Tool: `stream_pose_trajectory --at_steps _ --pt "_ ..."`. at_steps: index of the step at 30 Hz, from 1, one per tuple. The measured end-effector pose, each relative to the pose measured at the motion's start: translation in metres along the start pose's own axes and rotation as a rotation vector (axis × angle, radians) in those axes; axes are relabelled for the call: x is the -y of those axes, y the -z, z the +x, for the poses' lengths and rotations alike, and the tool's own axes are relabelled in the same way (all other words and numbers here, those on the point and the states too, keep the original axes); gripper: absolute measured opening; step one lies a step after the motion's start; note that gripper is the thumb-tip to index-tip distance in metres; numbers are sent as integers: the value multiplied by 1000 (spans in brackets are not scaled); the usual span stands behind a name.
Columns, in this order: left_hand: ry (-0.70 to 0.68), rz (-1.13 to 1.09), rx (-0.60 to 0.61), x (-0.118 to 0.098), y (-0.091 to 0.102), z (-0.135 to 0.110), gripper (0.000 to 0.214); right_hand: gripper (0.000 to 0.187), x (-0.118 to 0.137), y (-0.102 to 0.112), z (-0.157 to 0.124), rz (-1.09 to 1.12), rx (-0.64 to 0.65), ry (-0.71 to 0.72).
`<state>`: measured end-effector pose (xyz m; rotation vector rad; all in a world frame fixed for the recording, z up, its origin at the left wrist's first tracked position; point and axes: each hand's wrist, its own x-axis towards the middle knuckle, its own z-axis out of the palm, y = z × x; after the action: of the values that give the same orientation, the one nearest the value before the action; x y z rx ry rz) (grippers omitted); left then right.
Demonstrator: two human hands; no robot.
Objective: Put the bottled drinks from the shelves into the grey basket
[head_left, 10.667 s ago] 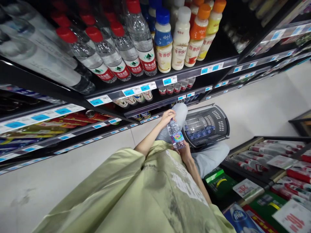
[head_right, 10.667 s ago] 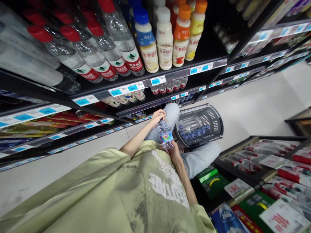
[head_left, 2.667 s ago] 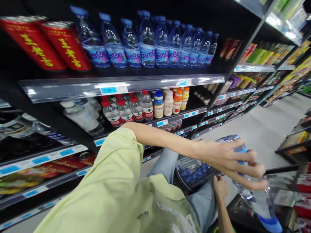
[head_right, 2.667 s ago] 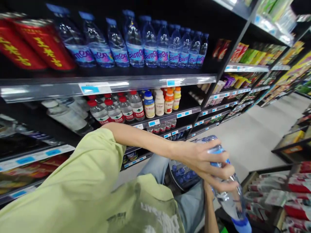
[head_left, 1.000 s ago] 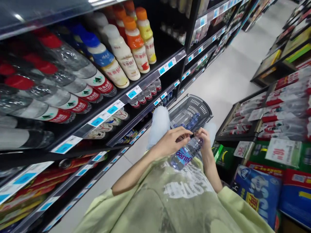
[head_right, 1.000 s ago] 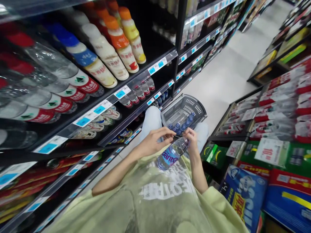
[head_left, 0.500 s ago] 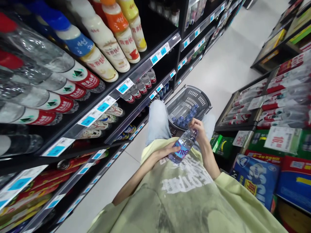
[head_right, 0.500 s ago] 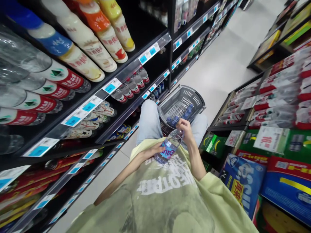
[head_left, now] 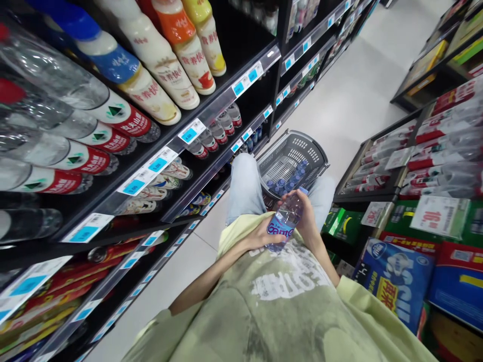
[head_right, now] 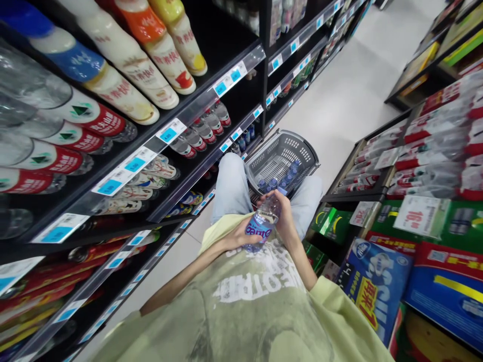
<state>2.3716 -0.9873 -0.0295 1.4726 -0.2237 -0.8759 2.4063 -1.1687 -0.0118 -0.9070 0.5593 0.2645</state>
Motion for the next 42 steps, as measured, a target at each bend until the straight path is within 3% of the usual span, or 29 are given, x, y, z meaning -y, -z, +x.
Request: stream_pose_trajectory --at_steps 3,7,9,12,15,17,19,21,26,28,39,42 --pt "26 -217 23 -2 0 0 82 36 1 -5 -6 105 62 -6" --pt "215 -561 225 -2 -5 0 82 41 6 -11 -7 151 150 77" --pt "278 -624 280 -4 -7 0 82 42 8 -13 -7 154 187 95" --pt "255 -513 154 -10 -9 -1 82 37 7 -11 -4 117 139 48" --pt "180 -153 -128 -13 -9 -1 81 35 0 -5 2 24 -14 -10" --pt "178 47 -210 -13 -8 -2 79 33 -5 0 6 19 -91 -48" --pt "168 89 -190 -12 -6 -3 76 30 -9 4 9 84 -104 -84" --pt "145 -6 -149 -11 -5 -4 69 28 -9 6 10 158 -59 -91" --pt "318 -571 65 -11 -8 -1 70 26 -1 6 10 256 98 -47" --pt "335 -662 137 -10 -10 1 74 27 0 5 10 268 137 -33" --pt "209 -641 187 3 -9 4 75 30 0 7 11 237 162 -42" --pt "190 -512 112 5 -8 7 76 29 -6 12 16 147 87 -25"
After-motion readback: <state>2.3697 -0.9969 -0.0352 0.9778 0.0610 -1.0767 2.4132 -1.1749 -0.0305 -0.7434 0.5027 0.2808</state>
